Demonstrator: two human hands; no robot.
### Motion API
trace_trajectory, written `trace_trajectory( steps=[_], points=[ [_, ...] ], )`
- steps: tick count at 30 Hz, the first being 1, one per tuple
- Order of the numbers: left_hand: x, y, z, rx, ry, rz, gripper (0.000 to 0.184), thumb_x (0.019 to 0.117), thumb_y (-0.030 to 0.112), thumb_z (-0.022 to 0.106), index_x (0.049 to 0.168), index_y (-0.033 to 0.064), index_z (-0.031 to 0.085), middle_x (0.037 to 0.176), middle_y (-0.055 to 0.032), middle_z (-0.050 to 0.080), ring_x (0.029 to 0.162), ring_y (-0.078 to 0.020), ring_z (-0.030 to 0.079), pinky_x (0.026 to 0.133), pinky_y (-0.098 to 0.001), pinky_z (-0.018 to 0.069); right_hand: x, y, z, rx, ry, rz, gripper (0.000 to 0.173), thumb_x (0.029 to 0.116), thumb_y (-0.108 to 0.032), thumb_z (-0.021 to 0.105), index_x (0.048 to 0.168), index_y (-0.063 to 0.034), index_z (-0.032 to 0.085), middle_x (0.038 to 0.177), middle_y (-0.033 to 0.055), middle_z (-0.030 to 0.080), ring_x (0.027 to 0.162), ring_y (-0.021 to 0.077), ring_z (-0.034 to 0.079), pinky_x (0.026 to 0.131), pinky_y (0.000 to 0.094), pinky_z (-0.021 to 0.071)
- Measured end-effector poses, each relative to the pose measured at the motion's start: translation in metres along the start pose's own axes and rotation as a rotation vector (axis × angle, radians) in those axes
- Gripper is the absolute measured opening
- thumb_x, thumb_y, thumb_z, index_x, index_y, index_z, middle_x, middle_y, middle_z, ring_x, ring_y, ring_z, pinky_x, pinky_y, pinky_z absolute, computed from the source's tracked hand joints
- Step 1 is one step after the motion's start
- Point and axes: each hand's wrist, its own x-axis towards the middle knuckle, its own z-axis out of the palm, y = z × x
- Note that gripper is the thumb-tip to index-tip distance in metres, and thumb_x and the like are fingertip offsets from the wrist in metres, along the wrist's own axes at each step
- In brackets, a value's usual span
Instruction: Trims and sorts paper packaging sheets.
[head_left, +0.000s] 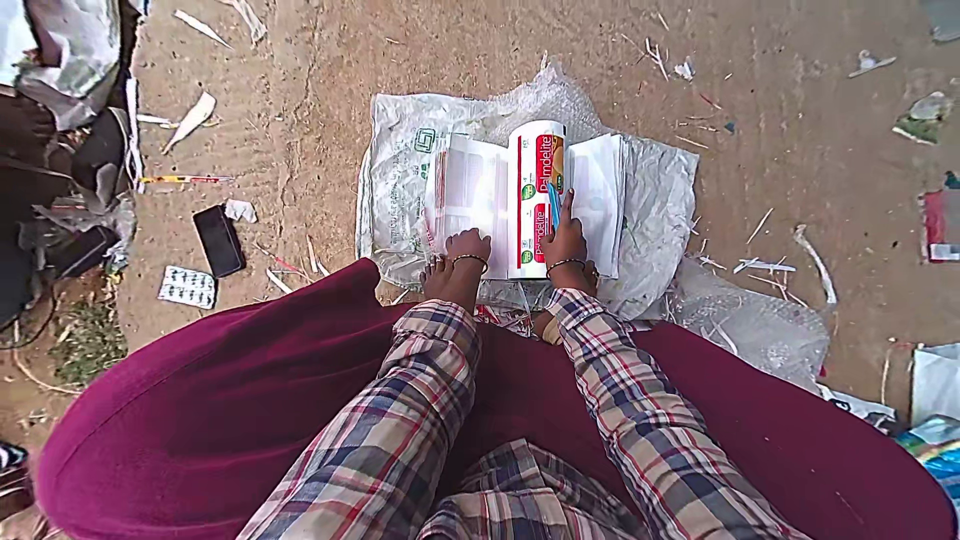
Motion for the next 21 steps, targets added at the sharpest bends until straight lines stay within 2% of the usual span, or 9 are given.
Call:
trace_trajectory(
  steps=[2,4,6,8,9,11,14,19,21],
  points=[
    [-0.015,0.022,0.007,-0.263,0.17,0.067,0.051,0.1114,0.038,0.037,0.148,0.0077,0.054,0.145,-0.0195,0.059,0.136,-0.0383,0.055,0.114,-0.0596,0.0381,0.001,-0.003,-0.001,-0.003,-0.002,0.032,0.096,0.0958,-0.011,0.069,0.168,-0.0189,0.005,0.136,0.0263,0.058,0.111,0.0409,0.067,0.089,0.0523,0.0562],
    [-0.029,0.041,0.028,-0.457,0.266,0.186,0.052,0.1119,0.035,0.037,0.153,0.0053,0.045,0.15,-0.0209,0.053,0.137,-0.0383,0.053,0.113,-0.0572,0.041,0.001,-0.005,-0.003,-0.012,-0.016,0.048,0.095,0.0953,-0.009,0.067,0.168,-0.0192,0.008,0.128,0.0244,0.065,0.112,0.0405,0.068,0.089,0.0533,0.0557],
    [-0.047,0.052,0.053,-0.55,0.318,0.313,0.052,0.1115,0.027,0.039,0.158,0.0045,0.037,0.158,-0.0211,0.043,0.143,-0.0367,0.047,0.116,-0.0525,0.0395,0.001,-0.006,-0.001,0.014,-0.018,0.05,0.096,0.0927,-0.004,0.067,0.168,-0.0197,0.009,0.122,0.0234,0.069,0.11,0.0412,0.069,0.088,0.0554,0.0556],
    [-0.06,0.056,0.071,-0.45,0.369,0.479,0.051,0.109,0.015,0.039,0.159,0.0056,0.037,0.165,-0.0201,0.034,0.149,-0.0366,0.041,0.119,-0.052,0.0373,0.002,-0.005,-0.003,0.037,-0.01,0.046,0.097,0.092,-0.006,0.068,0.168,-0.0169,0.009,0.118,0.0233,0.07,0.107,0.0413,0.07,0.087,0.0555,0.0559],
    [-0.064,0.055,0.077,-0.356,0.399,0.572,0.053,0.1049,0.01,0.041,0.157,0.0047,0.041,0.165,-0.0195,0.035,0.149,-0.0373,0.04,0.118,-0.0541,0.0372,0.003,-0.003,-0.006,0.035,-0.013,0.051,0.096,0.0937,-0.008,0.067,0.168,-0.0164,0.008,0.119,0.0234,0.069,0.107,0.0409,0.07,0.088,0.055,0.0555],
    [-0.065,0.05,0.084,-0.186,0.372,0.634,0.052,0.1067,0.014,0.04,0.159,0.0089,0.04,0.168,-0.011,0.033,0.155,-0.0319,0.032,0.121,-0.0569,0.0302,0.006,0.005,-0.015,0.028,-0.012,0.063,0.093,0.0952,-0.008,0.065,0.168,-0.0155,0.007,0.122,0.0254,0.067,0.109,0.0414,0.069,0.089,0.055,0.055],
    [-0.06,0.041,0.091,-0.001,0.312,0.602,0.054,0.1106,0.027,0.033,0.164,0.0192,0.029,0.173,-0.001,0.019,0.16,-0.0246,0.018,0.123,-0.0601,0.0219,0.017,0.029,-0.029,0.027,0.015,0.09,0.09,0.0948,-0.007,0.064,0.168,-0.0139,0.011,0.125,0.0251,0.067,0.111,0.0413,0.068,0.09,0.0552,0.0548],
    [-0.052,0.029,0.095,0.024,0.385,0.603,0.055,0.11,0.029,0.026,0.165,0.0216,0.028,0.173,0.0005,0.02,0.159,-0.0238,0.021,0.12,-0.0613,0.0275,0.044,0.1,-0.051,0.183,0.078,0.228,0.085,0.0927,-0.012,0.069,0.164,-0.0035,0.023,0.127,0.0287,0.066,0.116,0.0451,0.066,0.096,0.0601,0.052],
    [-0.05,0.027,0.095,0.011,0.391,0.627,0.055,0.11,0.031,0.025,0.164,0.0211,0.03,0.172,-0.0008,0.022,0.159,-0.0243,0.022,0.121,-0.0615,0.0271,0.052,0.114,-0.046,0.205,0.086,0.218,0.086,0.0926,-0.011,0.069,0.164,-0.005,0.022,0.129,0.0281,0.066,0.117,0.0451,0.066,0.096,0.06,0.0517]
  ],
)
